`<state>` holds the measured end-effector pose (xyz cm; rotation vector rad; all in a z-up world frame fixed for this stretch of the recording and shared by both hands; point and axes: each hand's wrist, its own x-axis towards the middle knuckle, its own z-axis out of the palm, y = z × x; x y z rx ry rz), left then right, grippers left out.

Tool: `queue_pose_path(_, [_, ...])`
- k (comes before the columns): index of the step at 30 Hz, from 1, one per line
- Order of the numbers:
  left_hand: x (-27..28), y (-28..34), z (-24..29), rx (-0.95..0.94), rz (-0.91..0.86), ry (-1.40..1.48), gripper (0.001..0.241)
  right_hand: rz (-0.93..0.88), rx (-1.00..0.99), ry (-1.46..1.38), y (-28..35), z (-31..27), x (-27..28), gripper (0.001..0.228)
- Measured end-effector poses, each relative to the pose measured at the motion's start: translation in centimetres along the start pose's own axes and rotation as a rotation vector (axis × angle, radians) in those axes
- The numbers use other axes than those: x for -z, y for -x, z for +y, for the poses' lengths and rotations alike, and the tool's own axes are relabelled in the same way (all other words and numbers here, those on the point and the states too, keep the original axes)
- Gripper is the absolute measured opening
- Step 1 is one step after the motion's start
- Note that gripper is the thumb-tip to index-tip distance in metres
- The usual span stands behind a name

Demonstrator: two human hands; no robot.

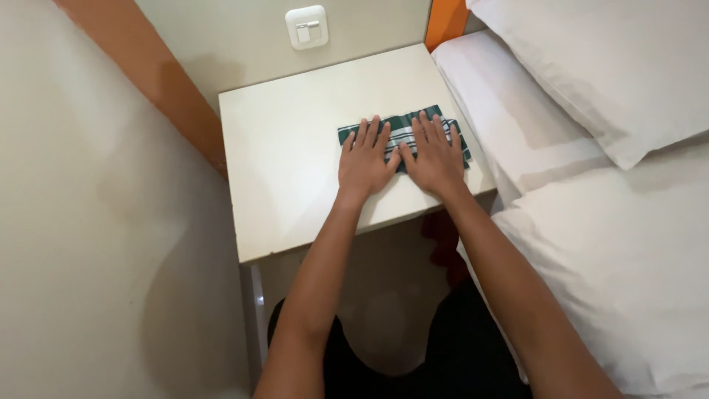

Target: The person wipes an orange countertop with a green and white striped cloth, then walks to a white bedside table and continues wiping its surface. The cloth is used throughout to rub the surfaces in a repetitive motion.

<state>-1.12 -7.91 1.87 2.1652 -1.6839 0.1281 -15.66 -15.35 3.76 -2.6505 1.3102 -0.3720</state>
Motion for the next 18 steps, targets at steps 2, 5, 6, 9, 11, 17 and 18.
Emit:
queue_pose_path(2, [-0.5, -0.4, -0.2, -0.016, 0.016, -0.016, 0.067, 0.007, 0.003, 0.002, -0.4, 0.2, -0.1, 0.071])
queue_pose_path(5, [-0.7, -0.3, -0.2, -0.016, 0.031, -0.026, 0.067, -0.001, 0.01, 0.013, -0.6, 0.2, -0.3, 0.071])
queue_pose_path(6, [-0.5, -0.3, -0.2, -0.014, 0.038, -0.017, 0.067, -0.003, 0.008, 0.026, -0.7, 0.1, -0.3, 0.072])
queue_pose_path(9, [-0.5, -0.4, -0.4, -0.013, 0.034, -0.019, 0.068, 0.003, 0.015, 0.029, -0.7, 0.1, -0.5, 0.072])
queue_pose_path(11, [-0.9, -0.1, -0.5, 0.0, 0.049, -0.022, 0.067, 0.0, 0.018, 0.024, -0.5, 0.1, -0.6, 0.072])
queue_pose_path(17, [-0.2, 1.7, -0.1, 0.026, 0.037, -0.043, 0.067, 0.01, 0.045, 0.0, 0.9, -0.3, -0.7, 0.072])
queue_pose_path(18, [-0.1, 2.6, -0.1, 0.028, 0.033, -0.044, 0.068, 0.008, 0.058, -0.012, 1.6, -0.5, -0.9, 0.071])
